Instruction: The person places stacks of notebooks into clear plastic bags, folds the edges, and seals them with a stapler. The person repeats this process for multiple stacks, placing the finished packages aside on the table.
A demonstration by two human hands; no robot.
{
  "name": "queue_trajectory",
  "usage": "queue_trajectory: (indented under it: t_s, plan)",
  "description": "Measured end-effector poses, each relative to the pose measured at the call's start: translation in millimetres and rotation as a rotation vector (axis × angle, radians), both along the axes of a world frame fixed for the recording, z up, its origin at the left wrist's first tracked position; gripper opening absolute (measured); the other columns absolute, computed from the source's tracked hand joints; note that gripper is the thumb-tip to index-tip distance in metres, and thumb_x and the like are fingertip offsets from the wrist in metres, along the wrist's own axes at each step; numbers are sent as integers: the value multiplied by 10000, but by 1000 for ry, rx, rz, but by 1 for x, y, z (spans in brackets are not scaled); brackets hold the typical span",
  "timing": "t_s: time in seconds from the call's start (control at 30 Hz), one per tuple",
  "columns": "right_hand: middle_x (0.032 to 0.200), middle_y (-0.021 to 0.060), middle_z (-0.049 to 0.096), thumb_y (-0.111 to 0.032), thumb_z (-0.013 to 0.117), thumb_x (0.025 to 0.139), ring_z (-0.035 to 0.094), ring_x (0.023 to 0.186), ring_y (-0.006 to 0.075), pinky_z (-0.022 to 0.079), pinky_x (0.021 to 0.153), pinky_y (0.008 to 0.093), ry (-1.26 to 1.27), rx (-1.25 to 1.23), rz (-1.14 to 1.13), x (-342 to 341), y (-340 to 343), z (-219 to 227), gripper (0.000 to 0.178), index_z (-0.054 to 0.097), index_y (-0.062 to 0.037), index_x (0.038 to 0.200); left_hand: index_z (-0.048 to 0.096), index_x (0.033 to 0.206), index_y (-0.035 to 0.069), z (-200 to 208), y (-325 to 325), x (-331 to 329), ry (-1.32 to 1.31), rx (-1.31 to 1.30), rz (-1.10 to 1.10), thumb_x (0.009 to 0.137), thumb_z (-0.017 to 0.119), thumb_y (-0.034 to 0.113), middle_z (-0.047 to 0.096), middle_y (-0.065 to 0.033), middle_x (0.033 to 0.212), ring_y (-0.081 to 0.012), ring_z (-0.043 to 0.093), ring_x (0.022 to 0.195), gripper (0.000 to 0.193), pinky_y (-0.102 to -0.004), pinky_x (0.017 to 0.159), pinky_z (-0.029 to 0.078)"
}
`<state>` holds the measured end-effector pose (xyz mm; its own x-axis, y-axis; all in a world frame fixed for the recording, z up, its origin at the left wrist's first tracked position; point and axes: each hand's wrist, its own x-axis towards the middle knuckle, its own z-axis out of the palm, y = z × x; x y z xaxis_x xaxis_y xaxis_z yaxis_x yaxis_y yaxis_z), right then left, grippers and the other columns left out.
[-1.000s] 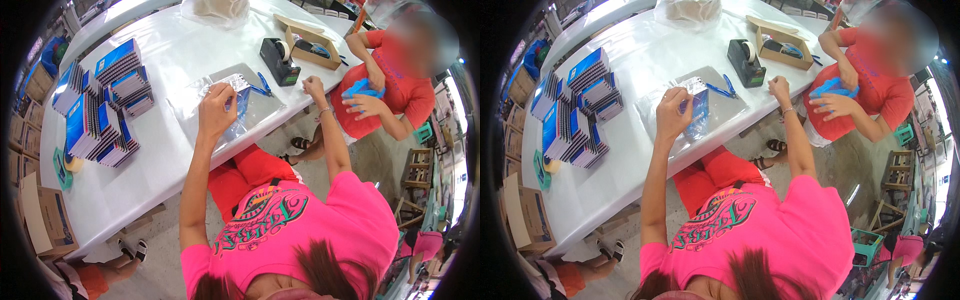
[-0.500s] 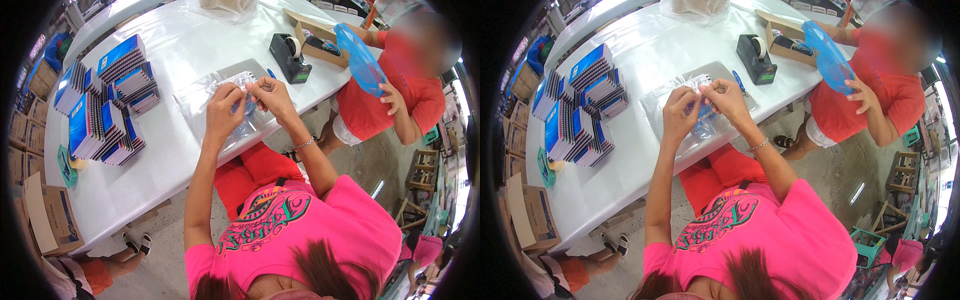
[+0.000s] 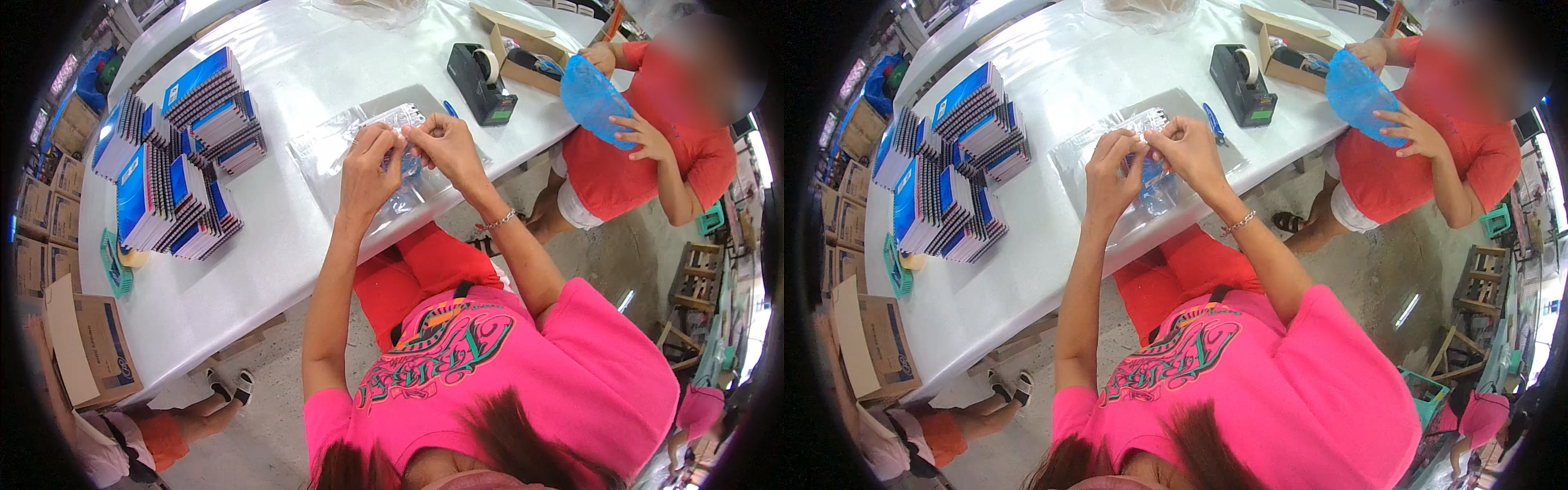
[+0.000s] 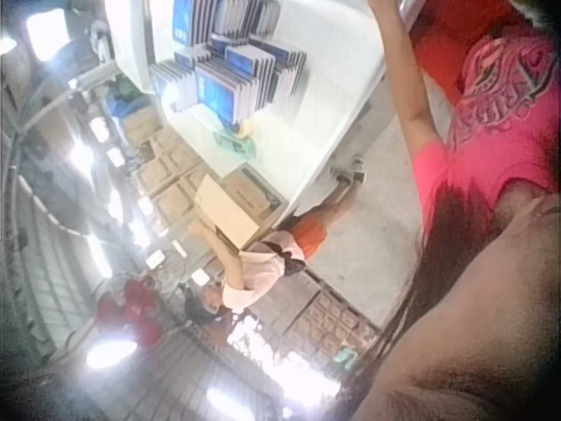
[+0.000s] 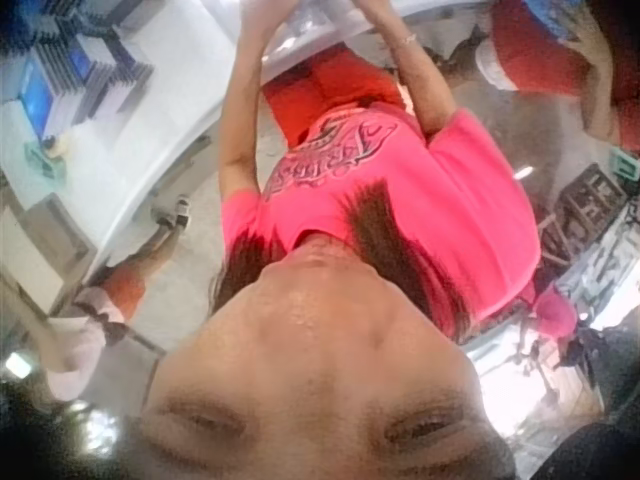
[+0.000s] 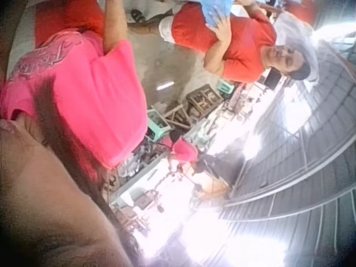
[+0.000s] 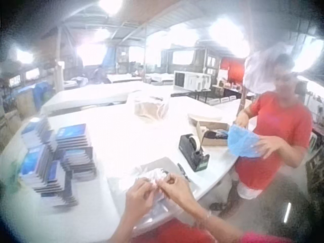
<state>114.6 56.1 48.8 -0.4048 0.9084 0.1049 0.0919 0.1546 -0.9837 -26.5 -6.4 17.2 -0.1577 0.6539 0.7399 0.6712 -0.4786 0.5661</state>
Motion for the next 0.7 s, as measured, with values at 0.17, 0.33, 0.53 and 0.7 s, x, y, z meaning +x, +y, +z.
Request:
queue_trajectory:
  t_s: [0.17, 0.33, 0.53, 0.7]
  plan:
    - [626, 46, 624, -229, 733, 862, 563, 502, 65, 454, 449, 198, 66, -36, -48, 0, -1, -10, 308, 562, -17, 719, 517, 1334, 206, 19, -17, 3, 466, -194, 252, 766, 713, 185, 490, -126, 1368, -315, 430, 1297, 601, -573, 1132, 191]
    - [606, 55, 610, -280, 782, 823, 560, 498, 78, 439, 442, 225, 169, 24, -160, -9, -13, -25, 376, 522, -34, 705, 490, 1393, 211, 9, -19, 6, 426, -283, 242, 752, 713, 201, 437, -127, 1446, -333, 371, 1356, 679, -592, 1152, 150]
    - [567, 60, 532, -374, 827, 750, 519, 491, 150, 393, 460, 326, -126, 264, -280, -3, 5, -58, 487, 475, -38, 743, 514, 1380, 228, 9, -17, 6, 392, -264, 209, 767, 722, 267, 474, -125, 1408, -348, 401, 1324, 648, -585, 1125, 212]
    - [578, 77, 494, -501, 792, 736, 541, 541, 247, 416, 536, 401, -312, 419, -309, 5, 12, -66, 573, 493, -58, 942, 547, 1331, 167, 34, -4, -2, 322, -434, 151, 772, 728, 362, 538, -161, 1325, -362, 485, 1235, 619, -500, 1070, 333]
